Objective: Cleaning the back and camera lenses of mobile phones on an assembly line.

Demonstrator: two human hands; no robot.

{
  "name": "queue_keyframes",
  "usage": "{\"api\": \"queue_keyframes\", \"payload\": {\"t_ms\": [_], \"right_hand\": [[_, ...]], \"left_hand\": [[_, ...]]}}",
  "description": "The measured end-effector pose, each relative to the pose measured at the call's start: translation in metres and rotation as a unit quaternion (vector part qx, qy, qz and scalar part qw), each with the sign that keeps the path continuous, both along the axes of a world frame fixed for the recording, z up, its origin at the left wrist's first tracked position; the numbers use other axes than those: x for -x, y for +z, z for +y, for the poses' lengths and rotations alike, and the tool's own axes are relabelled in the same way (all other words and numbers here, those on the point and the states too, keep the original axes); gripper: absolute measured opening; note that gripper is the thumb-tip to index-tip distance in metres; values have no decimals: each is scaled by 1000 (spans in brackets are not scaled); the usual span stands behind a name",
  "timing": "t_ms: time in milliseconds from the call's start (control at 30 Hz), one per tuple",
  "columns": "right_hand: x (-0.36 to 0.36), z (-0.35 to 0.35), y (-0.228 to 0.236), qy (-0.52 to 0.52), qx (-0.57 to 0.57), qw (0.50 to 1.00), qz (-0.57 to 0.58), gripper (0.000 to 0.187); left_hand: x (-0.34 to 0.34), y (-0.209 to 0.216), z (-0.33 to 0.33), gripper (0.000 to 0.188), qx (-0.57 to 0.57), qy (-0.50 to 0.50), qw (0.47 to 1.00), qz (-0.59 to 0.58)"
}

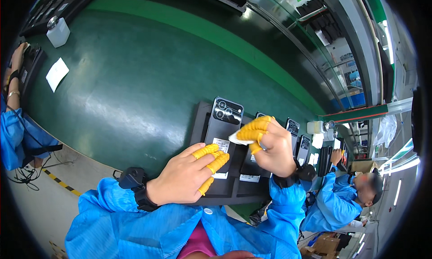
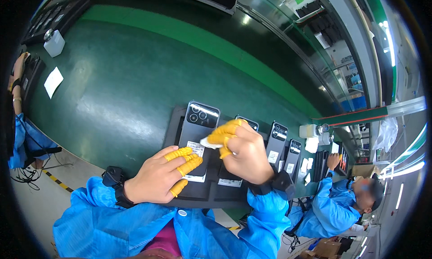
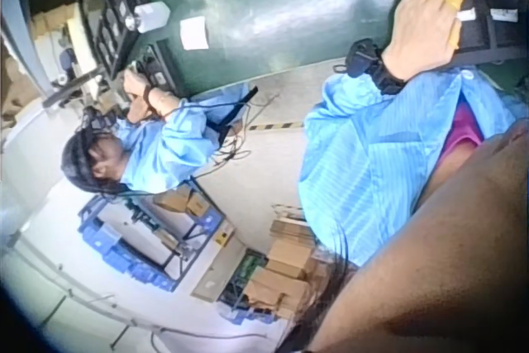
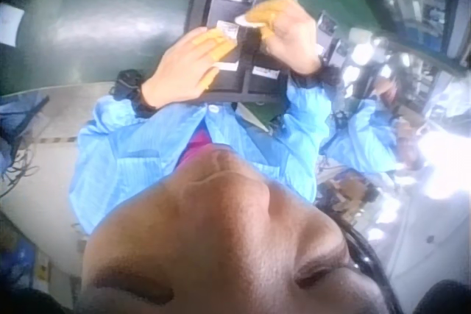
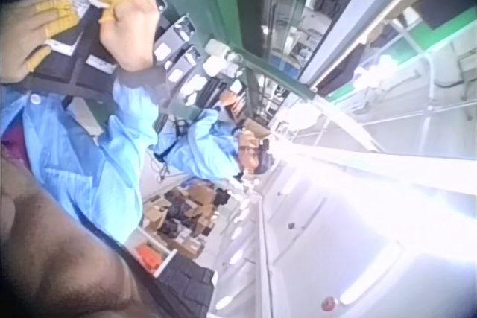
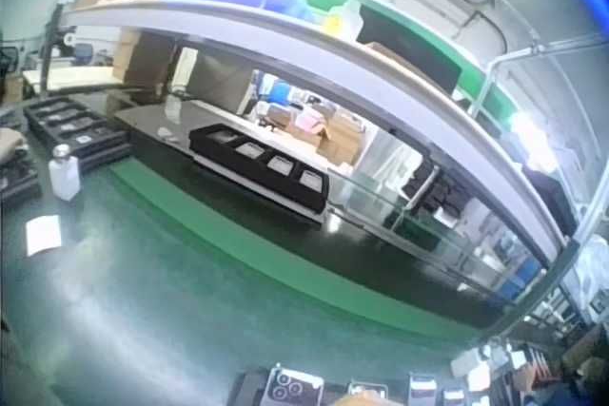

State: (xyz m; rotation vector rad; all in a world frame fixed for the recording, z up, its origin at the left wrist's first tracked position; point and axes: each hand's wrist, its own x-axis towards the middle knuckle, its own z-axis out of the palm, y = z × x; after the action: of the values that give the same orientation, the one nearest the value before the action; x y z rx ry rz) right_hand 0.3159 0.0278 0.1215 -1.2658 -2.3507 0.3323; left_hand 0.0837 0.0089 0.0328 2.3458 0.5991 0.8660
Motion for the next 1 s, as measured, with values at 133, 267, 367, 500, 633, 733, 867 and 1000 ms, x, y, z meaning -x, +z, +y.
{"api": "queue_keyframes", "payload": {"t_ms": [133, 267, 367, 500, 633, 733, 867, 1000], "right_hand": [[-10, -28, 0, -67, -9, 997, -33, 30], [-27, -51, -13, -91, -23, 996, 4, 37], [-38, -73, -6, -177, -59, 982, -12, 40], [-105, -96, -12, -332, -141, 932, -29, 38], [-187, -119, -15, -478, -210, 852, -27, 34], [-235, -121, -34, -543, -294, 781, -95, 30], [-271, -126, -57, -527, -131, 818, -189, 24], [-265, -134, -65, -600, -117, 788, -70, 27]], "left_hand": [[3, 1, 2, 55, 1, -38, 999, 22], [-1, 3, 5, 55, 33, 0, 999, 28], [7, 9, 6, 56, 17, -2, 999, 32], [9, 8, 8, 56, 28, 2, 998, 54], [13, 4, 4, 55, 14, 13, 997, 70], [14, 5, 3, 54, -11, 25, 998, 64], [14, 7, 4, 55, -5, 34, 997, 72], [11, 9, 4, 53, 10, 36, 996, 87]]}}
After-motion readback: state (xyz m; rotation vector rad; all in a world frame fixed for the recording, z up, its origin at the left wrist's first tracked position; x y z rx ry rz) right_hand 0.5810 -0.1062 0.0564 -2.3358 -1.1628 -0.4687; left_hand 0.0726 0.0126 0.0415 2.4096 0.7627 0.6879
